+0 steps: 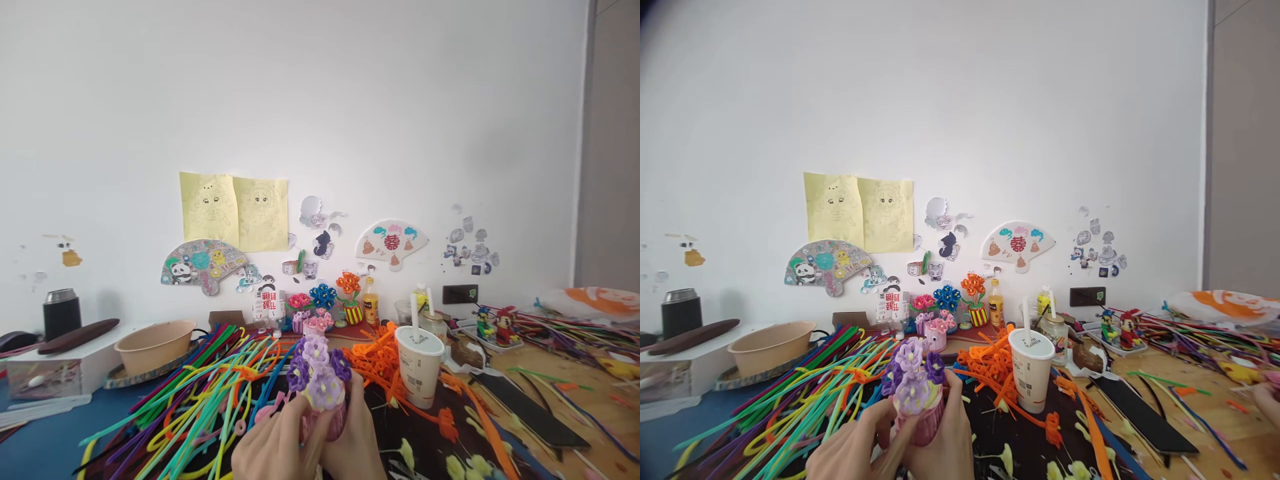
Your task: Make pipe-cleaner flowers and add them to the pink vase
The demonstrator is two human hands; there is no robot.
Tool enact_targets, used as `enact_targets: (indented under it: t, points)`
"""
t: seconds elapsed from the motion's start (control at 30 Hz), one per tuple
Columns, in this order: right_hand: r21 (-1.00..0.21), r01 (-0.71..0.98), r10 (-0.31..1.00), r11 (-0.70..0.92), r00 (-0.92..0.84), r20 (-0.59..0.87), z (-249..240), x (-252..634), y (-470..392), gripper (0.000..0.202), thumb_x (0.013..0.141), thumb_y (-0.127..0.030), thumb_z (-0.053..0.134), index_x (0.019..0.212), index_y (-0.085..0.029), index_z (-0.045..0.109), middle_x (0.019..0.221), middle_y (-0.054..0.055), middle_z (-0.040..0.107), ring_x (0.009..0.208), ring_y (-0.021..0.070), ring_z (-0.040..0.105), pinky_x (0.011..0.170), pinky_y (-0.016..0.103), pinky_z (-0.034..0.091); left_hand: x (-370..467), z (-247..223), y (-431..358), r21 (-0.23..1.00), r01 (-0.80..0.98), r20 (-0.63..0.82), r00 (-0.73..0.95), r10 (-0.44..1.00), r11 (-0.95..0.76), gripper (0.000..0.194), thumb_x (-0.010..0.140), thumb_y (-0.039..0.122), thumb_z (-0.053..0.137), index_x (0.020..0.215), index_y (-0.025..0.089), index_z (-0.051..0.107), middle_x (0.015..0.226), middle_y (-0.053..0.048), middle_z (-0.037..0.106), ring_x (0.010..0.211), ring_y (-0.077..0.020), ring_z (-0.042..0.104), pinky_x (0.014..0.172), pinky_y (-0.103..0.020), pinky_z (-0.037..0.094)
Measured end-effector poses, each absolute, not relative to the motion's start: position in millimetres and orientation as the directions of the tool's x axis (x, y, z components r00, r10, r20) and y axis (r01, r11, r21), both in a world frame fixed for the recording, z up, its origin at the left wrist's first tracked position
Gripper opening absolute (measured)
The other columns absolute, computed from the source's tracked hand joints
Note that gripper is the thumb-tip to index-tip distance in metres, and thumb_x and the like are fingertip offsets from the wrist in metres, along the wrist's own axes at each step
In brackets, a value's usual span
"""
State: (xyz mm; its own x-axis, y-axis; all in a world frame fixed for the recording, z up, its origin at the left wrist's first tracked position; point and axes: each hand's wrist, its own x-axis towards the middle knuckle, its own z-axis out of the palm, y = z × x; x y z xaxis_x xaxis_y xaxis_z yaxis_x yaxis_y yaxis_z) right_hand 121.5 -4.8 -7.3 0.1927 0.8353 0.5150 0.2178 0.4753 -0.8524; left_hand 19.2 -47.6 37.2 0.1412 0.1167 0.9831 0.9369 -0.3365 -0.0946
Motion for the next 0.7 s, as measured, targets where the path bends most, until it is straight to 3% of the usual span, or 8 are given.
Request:
enact_targets:
  t: [0.17,0.33,0.57,0.7]
  points:
    - [-0.831,0.228,0.804,0.508,0.221,0.552,-10,120,-1,0.065,0.055,-0.033,0.069,0.112,-0.022,0.040,0.086,0.004,0.070,0.075,0.0274,0.070,0.061,0.030,0.053,11,38,-49,-0.252,0.923,0.964,0.267,0.011,-0.291,0.013,0.088,0.027,0.060,0.092,0.014,0.063,0.070,0.000,0.075,0.056,-0.0099,0.069,0.066,-0.023,0.045]
    - [-0.825,0.247,0.789,0.508,0.252,0.561,-10,120,-2,0.063,0.054,-0.032,0.067,0.111,-0.022,0.041,0.089,0.006,0.069,0.078,0.0277,0.070,0.062,0.030,0.053,1,38,-49,-0.457,0.841,0.871,0.489,0.047,-0.288,0.009,0.087,0.022,0.061,0.089,0.016,0.067,0.081,0.000,0.077,0.062,-0.0108,0.070,0.065,-0.024,0.046]
    - [-0.794,0.358,0.764,0.491,0.261,0.590,-8,123,-7,0.061,0.053,-0.033,0.065,0.109,-0.021,0.044,0.090,0.008,0.068,0.080,0.0297,0.069,0.066,0.035,0.053,4,35,-48,-0.390,0.882,0.908,0.415,0.048,-0.264,0.011,0.087,0.024,0.062,0.089,0.015,0.067,0.075,0.000,0.076,0.062,-0.0122,0.071,0.067,-0.026,0.045]
    - [-0.797,0.342,0.772,0.498,0.243,0.587,-10,121,-6,0.064,0.055,-0.033,0.066,0.113,-0.021,0.042,0.096,0.009,0.068,0.083,0.0301,0.069,0.067,0.035,0.054,6,40,-49,-0.383,0.883,0.912,0.409,0.042,-0.271,0.016,0.085,0.027,0.064,0.090,0.013,0.065,0.070,0.001,0.075,0.057,-0.0107,0.069,0.066,-0.025,0.044]
